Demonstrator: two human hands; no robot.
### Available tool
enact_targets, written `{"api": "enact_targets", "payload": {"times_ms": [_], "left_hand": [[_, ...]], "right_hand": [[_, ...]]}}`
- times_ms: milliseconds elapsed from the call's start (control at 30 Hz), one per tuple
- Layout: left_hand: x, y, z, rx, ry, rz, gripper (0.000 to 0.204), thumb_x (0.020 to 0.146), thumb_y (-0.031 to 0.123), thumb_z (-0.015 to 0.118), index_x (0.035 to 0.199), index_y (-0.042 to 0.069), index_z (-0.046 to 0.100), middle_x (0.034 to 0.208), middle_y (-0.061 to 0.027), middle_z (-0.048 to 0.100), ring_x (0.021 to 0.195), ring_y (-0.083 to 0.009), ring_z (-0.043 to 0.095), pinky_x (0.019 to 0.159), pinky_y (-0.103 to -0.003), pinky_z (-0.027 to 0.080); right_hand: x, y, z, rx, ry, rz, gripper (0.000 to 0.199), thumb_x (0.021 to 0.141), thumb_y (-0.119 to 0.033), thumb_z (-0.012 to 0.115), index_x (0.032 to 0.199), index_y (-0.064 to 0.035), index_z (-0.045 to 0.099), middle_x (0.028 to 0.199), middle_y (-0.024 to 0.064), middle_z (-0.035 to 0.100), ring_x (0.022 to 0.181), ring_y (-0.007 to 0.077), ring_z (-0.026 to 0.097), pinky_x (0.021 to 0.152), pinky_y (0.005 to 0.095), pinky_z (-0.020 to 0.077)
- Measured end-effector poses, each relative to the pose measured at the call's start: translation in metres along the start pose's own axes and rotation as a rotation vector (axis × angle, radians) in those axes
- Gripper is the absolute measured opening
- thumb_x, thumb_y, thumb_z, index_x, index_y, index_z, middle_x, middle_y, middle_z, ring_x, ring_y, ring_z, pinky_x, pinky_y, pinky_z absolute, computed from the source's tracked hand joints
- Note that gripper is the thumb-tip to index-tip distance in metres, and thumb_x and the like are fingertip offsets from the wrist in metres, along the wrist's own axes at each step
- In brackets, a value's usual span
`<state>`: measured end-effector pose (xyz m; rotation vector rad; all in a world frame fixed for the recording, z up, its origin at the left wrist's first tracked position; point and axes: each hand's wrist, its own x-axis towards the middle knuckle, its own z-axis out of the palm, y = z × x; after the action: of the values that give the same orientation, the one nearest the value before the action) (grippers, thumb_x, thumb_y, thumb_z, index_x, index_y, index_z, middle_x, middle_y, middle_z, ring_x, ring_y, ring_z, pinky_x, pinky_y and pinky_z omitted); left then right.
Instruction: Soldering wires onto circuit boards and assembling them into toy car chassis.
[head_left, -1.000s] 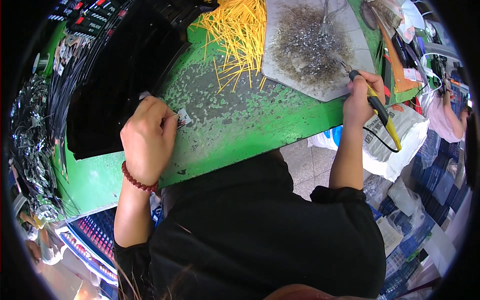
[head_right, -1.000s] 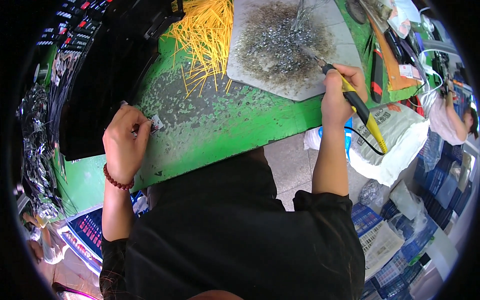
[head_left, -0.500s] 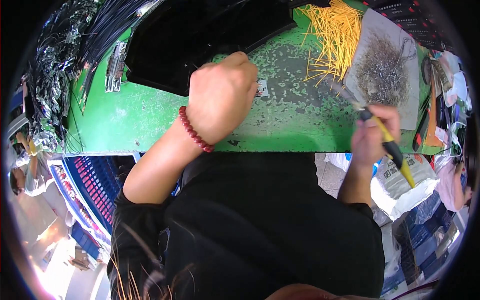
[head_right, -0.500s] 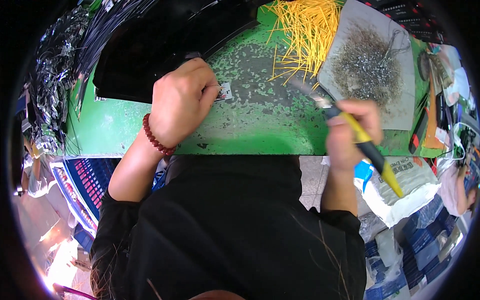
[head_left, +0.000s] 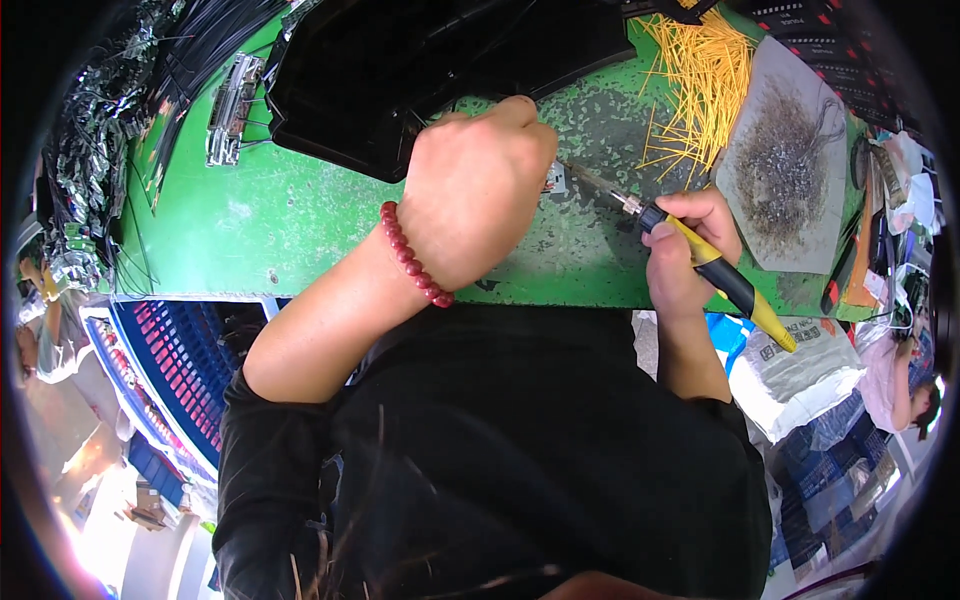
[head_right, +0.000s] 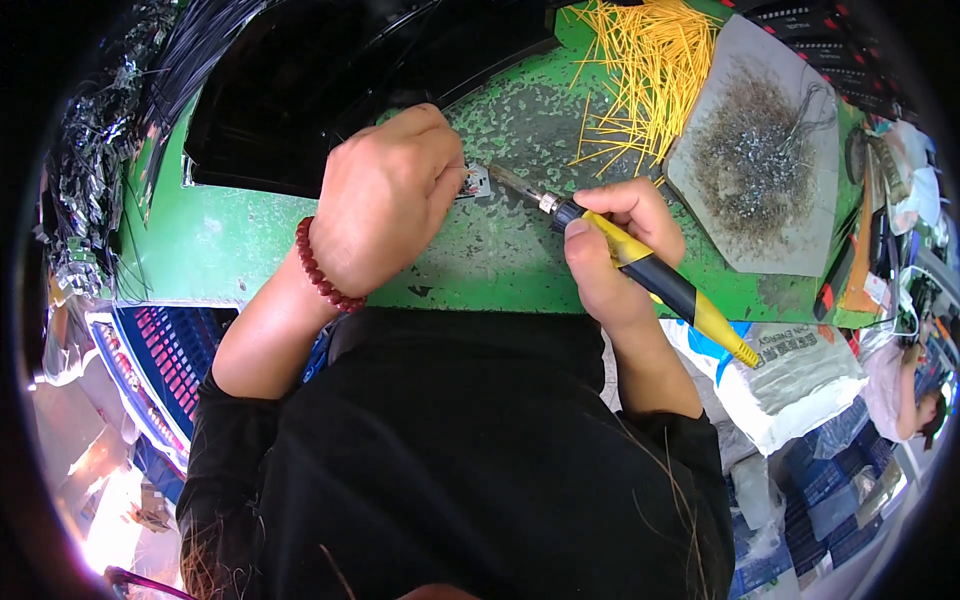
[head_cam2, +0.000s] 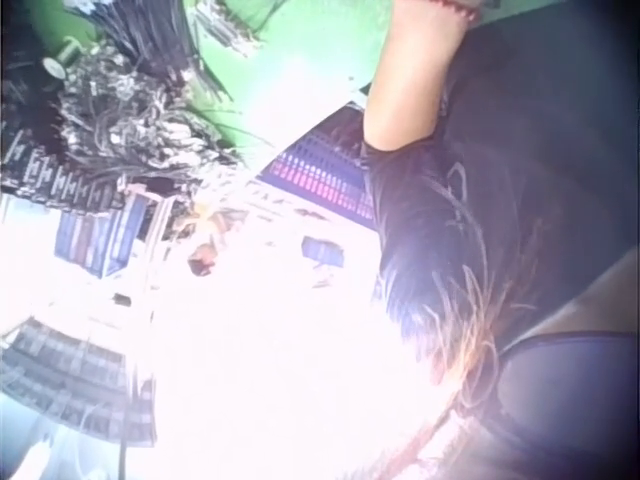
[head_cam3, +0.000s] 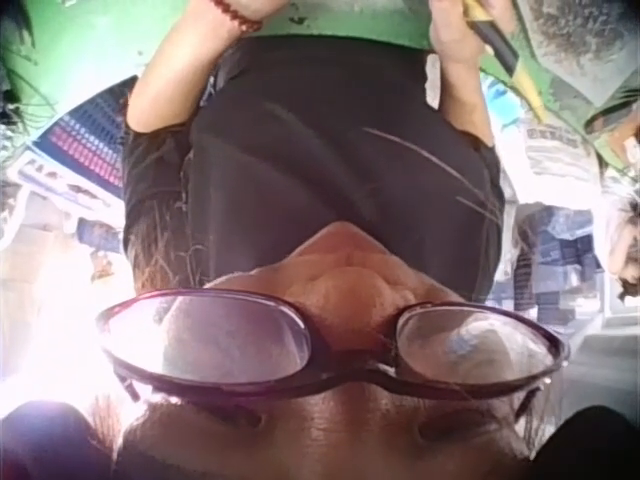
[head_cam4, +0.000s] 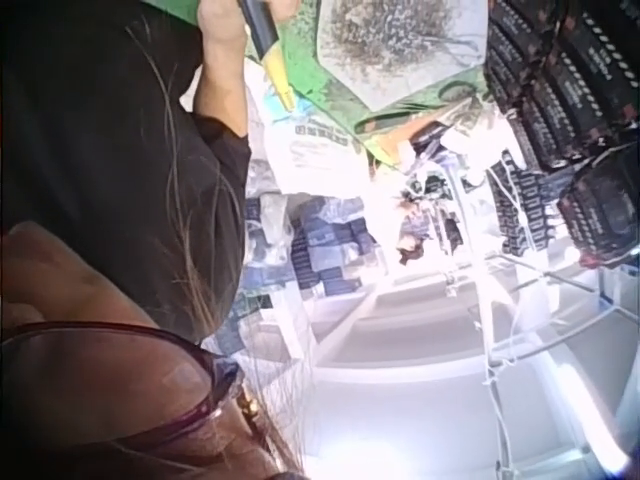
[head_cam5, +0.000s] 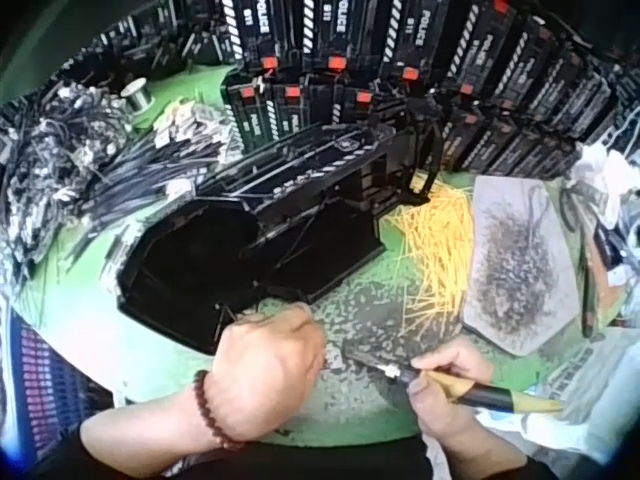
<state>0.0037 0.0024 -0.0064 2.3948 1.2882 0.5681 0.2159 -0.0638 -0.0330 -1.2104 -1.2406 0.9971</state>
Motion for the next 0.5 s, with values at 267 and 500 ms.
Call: {"api": "enact_targets", "payload": {"times_ms": [267, 500], "left_hand": [[0.0004, 0.0013, -0.0049, -0.013, -0.072, -0.055, 0.006, 0.078, 0.004, 0.064, 0.074, 0.002, 0.061, 0.080, -0.0099, 0.059, 0.070, -0.0314, 0.061, 0.061, -0.039, 0.050], [0.0005, 0.0016, -0.0052, 0.011, -0.076, -0.052, 0.006, 0.077, 0.004, 0.064, 0.072, 0.003, 0.060, 0.079, -0.0095, 0.058, 0.070, -0.0316, 0.061, 0.061, -0.039, 0.050]], "right_hand": [[0.0004, 0.0007, -0.0004, 0.000, -0.026, 0.006, 0.019, 0.080, -0.011, 0.063, 0.092, 0.0027, 0.056, 0.074, 0.0051, 0.056, 0.057, 0.0074, 0.052, 0.054, 0.0198, 0.0415], [-0.0009, -0.0015, 0.0008, 0.022, -0.043, 0.051, 0.019, 0.080, -0.010, 0.070, 0.092, -0.0013, 0.058, 0.075, -0.0018, 0.053, 0.063, 0.0029, 0.044, 0.057, 0.0195, 0.0344]]}}
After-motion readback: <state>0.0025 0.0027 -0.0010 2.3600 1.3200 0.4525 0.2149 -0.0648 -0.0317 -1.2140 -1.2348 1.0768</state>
